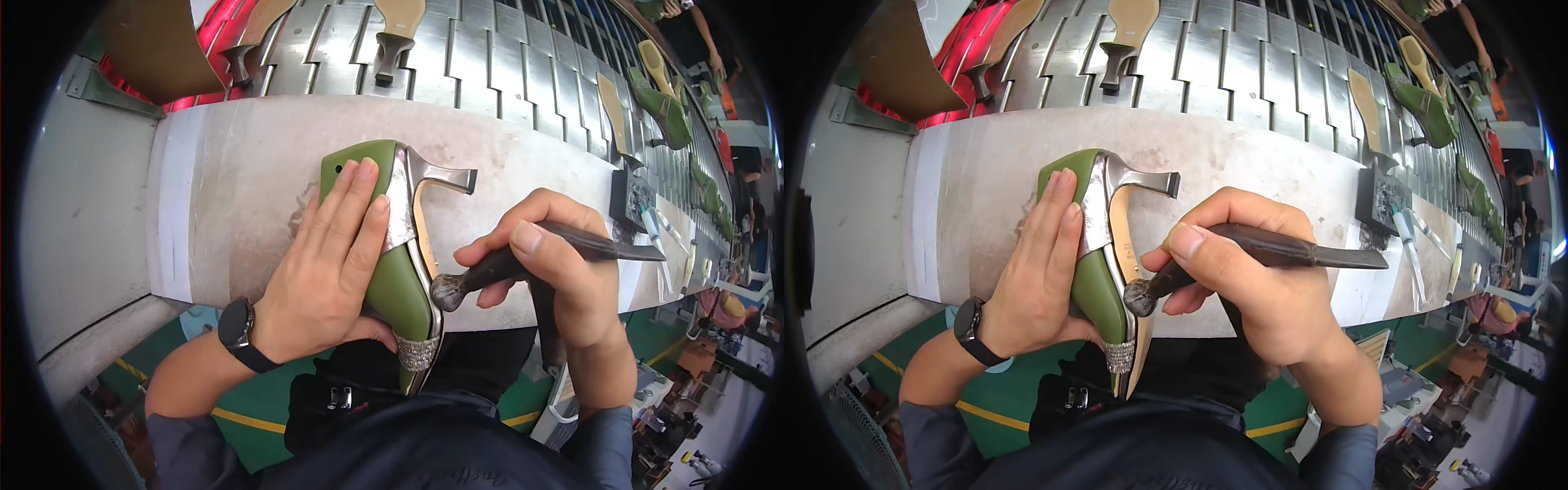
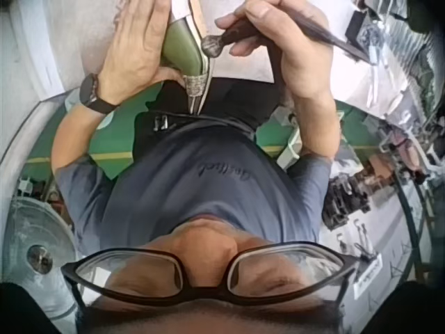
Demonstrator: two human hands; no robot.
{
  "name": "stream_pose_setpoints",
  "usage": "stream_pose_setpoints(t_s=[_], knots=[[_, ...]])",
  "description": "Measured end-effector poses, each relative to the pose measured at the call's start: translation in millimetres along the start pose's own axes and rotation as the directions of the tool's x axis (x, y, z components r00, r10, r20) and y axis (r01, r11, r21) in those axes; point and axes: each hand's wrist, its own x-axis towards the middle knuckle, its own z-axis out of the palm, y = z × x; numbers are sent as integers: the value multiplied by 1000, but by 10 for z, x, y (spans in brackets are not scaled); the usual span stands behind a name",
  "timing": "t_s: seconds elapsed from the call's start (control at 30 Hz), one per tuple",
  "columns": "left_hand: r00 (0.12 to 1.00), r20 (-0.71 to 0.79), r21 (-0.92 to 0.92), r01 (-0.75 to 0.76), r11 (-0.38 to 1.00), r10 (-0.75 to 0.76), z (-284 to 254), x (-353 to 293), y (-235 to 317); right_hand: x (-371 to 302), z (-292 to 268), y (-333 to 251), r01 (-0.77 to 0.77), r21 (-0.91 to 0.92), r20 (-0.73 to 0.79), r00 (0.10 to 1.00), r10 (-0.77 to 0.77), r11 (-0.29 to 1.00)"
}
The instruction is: The person attaches outsoles to high-heeled shoe uppers mounted on lasts by hand and secures the edges using a hammer.
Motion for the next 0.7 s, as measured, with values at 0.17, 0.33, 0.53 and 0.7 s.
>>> stream_pose_setpoints(t_s=[0.17, 0.33, 0.53, 0.7], knots=[[1000, -3, -17, 3, 1000, -3, -26, 15, -63, 171, 146, 127, 146, 16, -129, 981, -143, 989], [1000, 11, -39, -9, 999, 9, -20, 42, -100, 329, 87, 118, 145, -83, -136, 978, -155, 986], [1000, -6, -18, -5, 1000, 5, -15, -40, -140, 444, 112, 55, 123, -138, -34, 991, -128, 983], [1000, 5, -17, -23, 1000, 23, -39, -16, -131, 357, 232, 277, 289, -54, -218, 931, -294, 956]])
